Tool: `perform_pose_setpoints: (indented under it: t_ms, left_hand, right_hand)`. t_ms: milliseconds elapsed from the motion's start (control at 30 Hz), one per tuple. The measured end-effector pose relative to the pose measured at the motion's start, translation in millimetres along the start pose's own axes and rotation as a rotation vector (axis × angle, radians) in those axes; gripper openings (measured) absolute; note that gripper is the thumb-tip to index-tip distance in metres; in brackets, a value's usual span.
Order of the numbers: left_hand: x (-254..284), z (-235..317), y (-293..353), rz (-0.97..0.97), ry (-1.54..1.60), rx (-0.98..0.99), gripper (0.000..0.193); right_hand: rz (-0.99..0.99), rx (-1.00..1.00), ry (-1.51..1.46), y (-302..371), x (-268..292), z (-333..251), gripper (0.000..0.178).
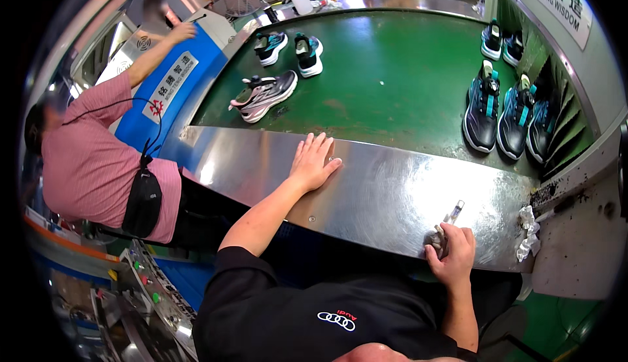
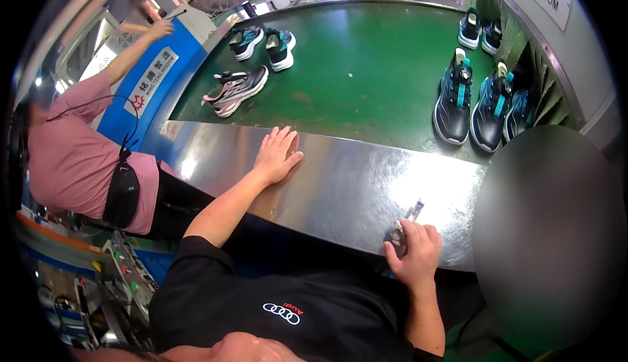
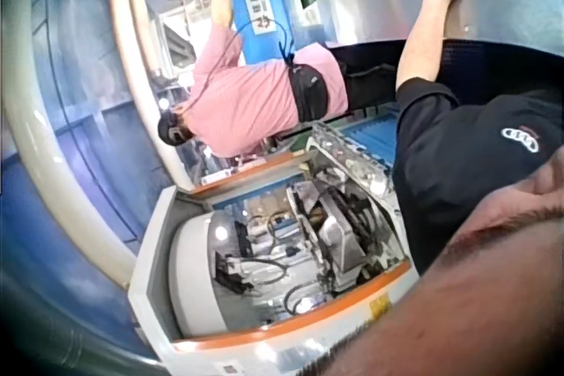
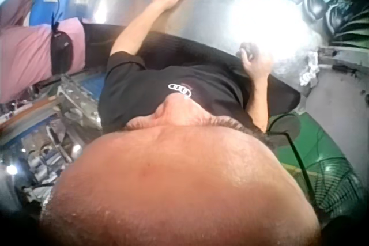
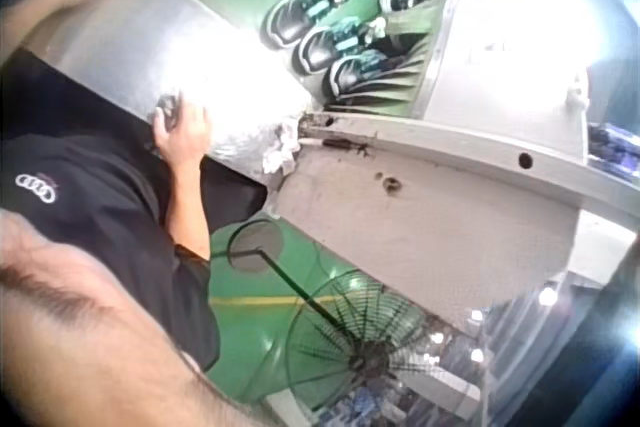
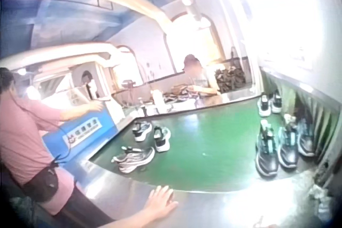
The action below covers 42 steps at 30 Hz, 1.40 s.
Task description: The person picks up shoes from a conveyor belt, applies adhesive along the sole seams using a syringe, and places the shoes back onto the conveyor belt.
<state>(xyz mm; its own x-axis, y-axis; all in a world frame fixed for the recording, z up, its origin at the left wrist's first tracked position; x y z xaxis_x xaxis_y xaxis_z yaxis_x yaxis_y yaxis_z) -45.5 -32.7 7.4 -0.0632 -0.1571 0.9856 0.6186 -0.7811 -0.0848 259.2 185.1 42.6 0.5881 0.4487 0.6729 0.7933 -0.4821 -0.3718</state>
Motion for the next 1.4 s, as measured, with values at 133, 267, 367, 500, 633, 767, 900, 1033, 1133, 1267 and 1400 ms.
perform_pose_setpoints:
  t_ms: [133, 267, 367, 500, 633, 767, 900, 1033, 1133, 1267, 1400]
  left_hand:
    - [-3.0, -3.7, -3.9, 0.001, -0.003, -0.011, 0.066]
    - [1.3, -51.1, -6.2, 0.288, 0.524, 0.217, 0.06]
    - [14.0, -156.6, 13.8, 0.59, 0.573, 0.537, 0.061]
    - [26.1, -285.4, 52.0, 0.871, 0.824, 0.776, 0.084]
    - [28.7, -310.0, 25.3, 0.798, 0.851, 0.627, 0.075]
    - [32.3, -317.6, -4.2, 0.87, 0.823, 0.562, 0.062]
    - [28.5, -333.2, -5.3, 0.806, 0.885, 0.573, 0.052]
    - [37.5, -266.0, -31.1, 0.793, 0.907, 0.291, 0.059]
    - [44.2, -235.3, -50.1, 0.755, 0.993, 0.312, 0.064]
    - [62.8, -221.8, -51.5, 0.681, 0.964, 0.34, 0.059]
    - [61.4, -202.0, -28.1, 0.589, 0.938, 0.334, 0.055]
  right_hand:
    - [-0.027, -0.026, -0.05, -3.5, 0.9, 2.0, 0.047]
    - [-0.052, -0.054, -0.068, -4.3, 1.2, 5.4, 0.048]
    - [-0.057, -0.066, -0.061, -4.8, 2.3, 4.8, 0.048]
    - [-0.083, -0.078, -0.027, -8.0, 0.4, 2.1, 0.049]
    - [-0.083, -0.112, 0.02, -11.7, -3.1, 5.0, 0.048]
    - [-0.087, -0.14, 0.026, -13.7, -4.5, 7.2, 0.049]
    - [-0.101, -0.136, 0.058, -18.0, -9.9, 4.6, 0.049]
    - [-0.104, -0.118, 0.096, -17.7, -11.8, -1.6, 0.049]
    - [-0.104, -0.117, 0.096, -13.3, -13.9, -1.0, 0.049]
    - [-0.071, -0.115, 0.094, -13.9, -14.9, -1.8, 0.049]
    - [-0.044, -0.095, 0.149, -16.0, -10.5, -3.9, 0.049]
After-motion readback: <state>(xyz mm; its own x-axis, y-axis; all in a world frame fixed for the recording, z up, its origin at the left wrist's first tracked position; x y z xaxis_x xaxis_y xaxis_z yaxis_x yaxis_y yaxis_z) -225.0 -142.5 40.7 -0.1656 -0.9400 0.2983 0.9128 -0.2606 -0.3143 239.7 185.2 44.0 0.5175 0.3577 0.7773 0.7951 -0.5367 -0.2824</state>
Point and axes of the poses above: each hand's wrist, its own y-axis away from the middle knuckle, its own x-axis out of the back of the hand, z = x × y, the point moved 7 cm from there along -y, towards the middle knuckle, and after that the axes turned 12 degrees about -x, right-handed, at the moved point
